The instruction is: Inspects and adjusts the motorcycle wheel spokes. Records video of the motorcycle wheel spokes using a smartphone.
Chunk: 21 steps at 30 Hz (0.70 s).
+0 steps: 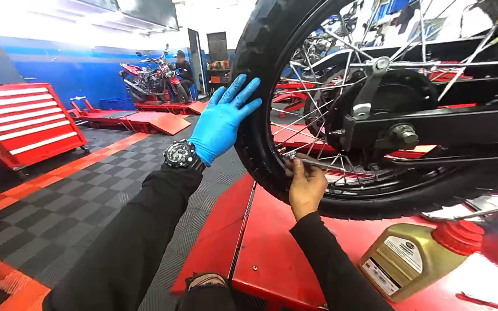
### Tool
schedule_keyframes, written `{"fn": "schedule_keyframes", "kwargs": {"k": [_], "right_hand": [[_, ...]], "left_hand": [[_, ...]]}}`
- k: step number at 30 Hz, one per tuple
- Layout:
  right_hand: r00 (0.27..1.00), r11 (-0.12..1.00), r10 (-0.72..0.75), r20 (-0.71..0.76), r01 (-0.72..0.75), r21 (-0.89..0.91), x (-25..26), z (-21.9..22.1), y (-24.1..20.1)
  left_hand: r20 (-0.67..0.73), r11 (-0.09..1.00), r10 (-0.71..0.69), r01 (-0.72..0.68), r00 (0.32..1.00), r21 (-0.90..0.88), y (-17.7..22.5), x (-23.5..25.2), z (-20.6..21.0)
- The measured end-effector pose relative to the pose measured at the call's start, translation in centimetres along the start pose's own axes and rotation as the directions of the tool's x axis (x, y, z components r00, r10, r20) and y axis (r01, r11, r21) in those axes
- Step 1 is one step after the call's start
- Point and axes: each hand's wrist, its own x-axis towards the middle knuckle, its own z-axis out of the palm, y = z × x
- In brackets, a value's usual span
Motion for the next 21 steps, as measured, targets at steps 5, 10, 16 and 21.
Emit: {"fn": "schedule_keyframes", "kwargs": {"k": [5, 10, 16, 21], "right_hand": [[0.994, 0.996, 0.085, -0.071, -0.084, 0.021, 2.5, 2.7, -0.2], [0.984, 0.986, 0.164, -0.072, -0.161, 0.045, 3.1, 3.3, -0.6], [0.958, 0.950, 0.286, 0.024, -0.286, 0.124, 3.6, 2.4, -1.5], [0.953, 0.930, 0.294, 0.072, -0.303, 0.211, 3.3, 2.2, -1.8]], "left_hand": [[0.017, 0.998, 0.059, -0.059, 0.998, 0.011, -1.2, 1.2, -1.1], [0.024, 0.997, 0.076, -0.076, 0.997, -0.005, -1.7, 1.8, -1.5], [-0.195, 0.986, 0.109, -0.130, 0.975, -0.100, 1.9, 2.0, 0.2], [0.019, 0.947, 0.226, -0.215, 0.974, -0.236, 5.6, 3.5, 3.7]]}}
